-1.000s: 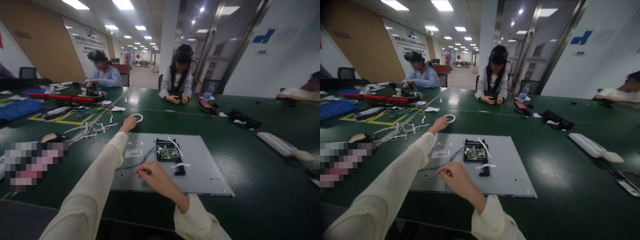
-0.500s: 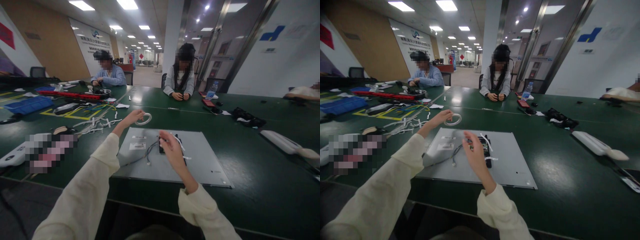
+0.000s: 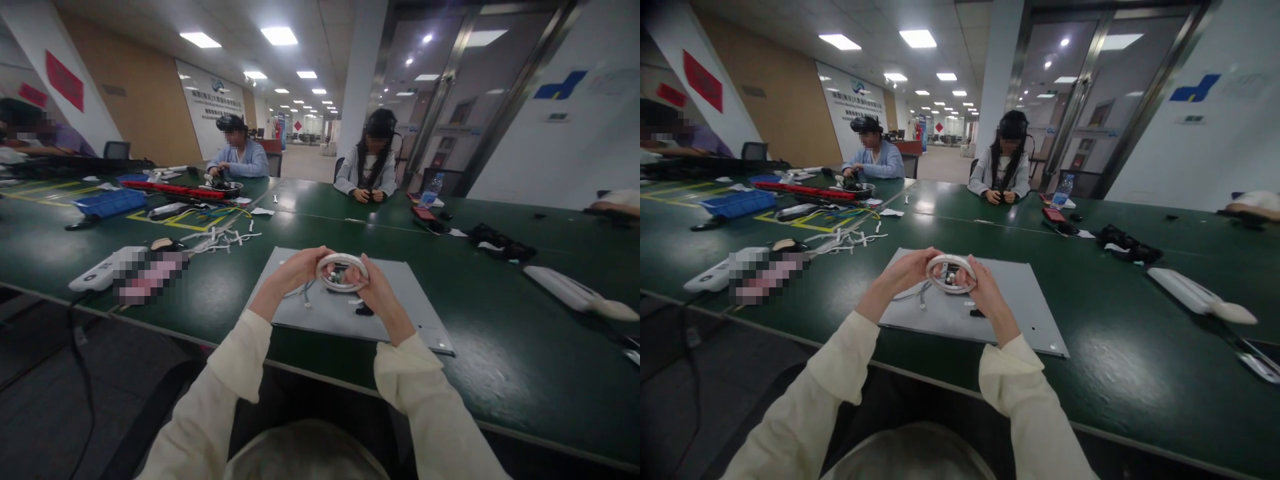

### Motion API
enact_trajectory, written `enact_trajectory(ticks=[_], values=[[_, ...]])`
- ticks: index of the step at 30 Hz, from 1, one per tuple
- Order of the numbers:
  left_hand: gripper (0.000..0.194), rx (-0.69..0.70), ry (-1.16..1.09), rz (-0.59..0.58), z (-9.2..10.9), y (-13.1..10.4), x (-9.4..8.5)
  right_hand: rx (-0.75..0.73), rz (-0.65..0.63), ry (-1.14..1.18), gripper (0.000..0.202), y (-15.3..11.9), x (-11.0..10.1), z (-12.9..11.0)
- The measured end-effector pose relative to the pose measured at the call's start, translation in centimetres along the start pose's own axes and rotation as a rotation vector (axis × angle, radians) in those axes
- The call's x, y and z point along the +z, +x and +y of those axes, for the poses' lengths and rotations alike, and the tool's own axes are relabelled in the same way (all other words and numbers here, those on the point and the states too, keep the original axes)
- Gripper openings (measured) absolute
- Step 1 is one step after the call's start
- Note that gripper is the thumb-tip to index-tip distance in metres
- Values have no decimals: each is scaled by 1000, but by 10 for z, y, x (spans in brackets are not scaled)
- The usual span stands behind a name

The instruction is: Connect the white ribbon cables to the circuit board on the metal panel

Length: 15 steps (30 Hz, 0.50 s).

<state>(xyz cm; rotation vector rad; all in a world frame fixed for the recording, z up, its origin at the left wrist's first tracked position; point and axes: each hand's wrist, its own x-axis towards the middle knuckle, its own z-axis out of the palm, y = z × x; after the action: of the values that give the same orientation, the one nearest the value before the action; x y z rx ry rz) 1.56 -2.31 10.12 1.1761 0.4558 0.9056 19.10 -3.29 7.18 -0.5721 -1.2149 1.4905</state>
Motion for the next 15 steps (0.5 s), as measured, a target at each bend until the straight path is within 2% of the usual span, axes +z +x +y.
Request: enact_trajectory(ticks=[6, 11, 15], values=[[23, -77, -159, -76, -14, 1, -16, 10, 3, -96, 52, 3, -11, 1], [14, -91, -167, -119, -20, 2, -15, 5, 9, -237, 52, 2, -13, 1], [14, -97, -132, -87, -19, 0, -15, -4, -59, -204, 49, 1, -11, -2]])
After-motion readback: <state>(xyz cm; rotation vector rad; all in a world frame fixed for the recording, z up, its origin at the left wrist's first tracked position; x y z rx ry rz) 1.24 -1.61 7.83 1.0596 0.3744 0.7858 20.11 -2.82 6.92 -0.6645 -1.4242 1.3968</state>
